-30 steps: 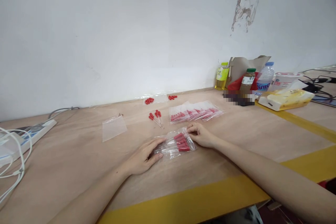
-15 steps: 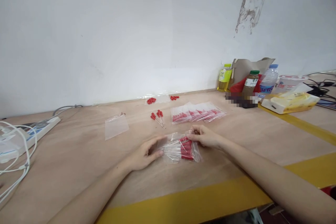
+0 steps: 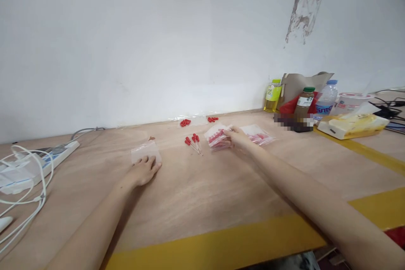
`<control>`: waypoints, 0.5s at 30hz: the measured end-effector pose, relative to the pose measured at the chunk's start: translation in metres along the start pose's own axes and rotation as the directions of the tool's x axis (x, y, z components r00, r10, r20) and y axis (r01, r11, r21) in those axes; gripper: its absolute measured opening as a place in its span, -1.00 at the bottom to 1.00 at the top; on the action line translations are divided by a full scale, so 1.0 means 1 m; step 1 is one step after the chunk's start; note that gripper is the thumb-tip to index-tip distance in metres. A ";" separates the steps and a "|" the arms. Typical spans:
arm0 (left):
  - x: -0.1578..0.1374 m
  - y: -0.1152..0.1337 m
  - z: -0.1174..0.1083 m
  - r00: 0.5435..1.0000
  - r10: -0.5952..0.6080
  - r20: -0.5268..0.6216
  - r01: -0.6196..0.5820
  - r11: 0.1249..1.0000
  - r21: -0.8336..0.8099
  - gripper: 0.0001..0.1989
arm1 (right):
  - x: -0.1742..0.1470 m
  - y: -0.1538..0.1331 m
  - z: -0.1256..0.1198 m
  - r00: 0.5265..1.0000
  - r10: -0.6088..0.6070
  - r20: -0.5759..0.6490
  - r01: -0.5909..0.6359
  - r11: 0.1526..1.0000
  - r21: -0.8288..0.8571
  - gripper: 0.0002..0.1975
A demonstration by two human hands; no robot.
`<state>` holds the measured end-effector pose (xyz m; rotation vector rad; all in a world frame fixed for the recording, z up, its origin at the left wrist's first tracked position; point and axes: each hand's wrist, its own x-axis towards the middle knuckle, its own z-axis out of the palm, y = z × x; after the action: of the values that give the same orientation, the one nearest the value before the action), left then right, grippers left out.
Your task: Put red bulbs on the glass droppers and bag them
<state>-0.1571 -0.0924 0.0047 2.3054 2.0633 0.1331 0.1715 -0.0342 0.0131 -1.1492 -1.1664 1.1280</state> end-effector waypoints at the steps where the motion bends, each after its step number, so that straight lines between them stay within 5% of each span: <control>1: -0.009 0.007 -0.005 0.998 0.003 0.062 -0.004 1.000 0.014 -0.46 | 0.003 0.006 0.008 1.000 0.010 -0.012 -0.011 1.000 -0.028 -0.88; 5: -0.049 0.044 -0.027 0.939 0.092 0.330 -0.111 0.993 0.039 -0.43 | 0.002 0.022 0.016 0.988 -0.118 -0.097 0.074 0.924 -0.375 -0.78; 8: -0.073 0.072 -0.036 0.874 0.236 0.425 -0.270 0.963 0.020 -0.34 | -0.010 0.020 0.009 0.932 -0.351 -0.095 0.145 0.599 -0.787 -0.70; 11: -0.082 0.089 -0.039 0.818 0.400 0.414 -0.404 0.911 -0.083 -0.45 | -0.017 0.008 0.012 0.896 -0.442 0.025 0.213 0.380 -0.900 -0.83; 15: -0.076 0.094 -0.037 0.799 0.517 0.307 -0.462 0.854 -0.237 -0.73 | -0.004 -0.003 0.047 0.937 -0.253 0.242 0.330 0.409 -0.851 -0.88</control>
<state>-0.0759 -0.1796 0.0476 2.4825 1.2085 -0.1110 0.1247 -0.0354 0.0181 -1.5713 -2.0518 0.1853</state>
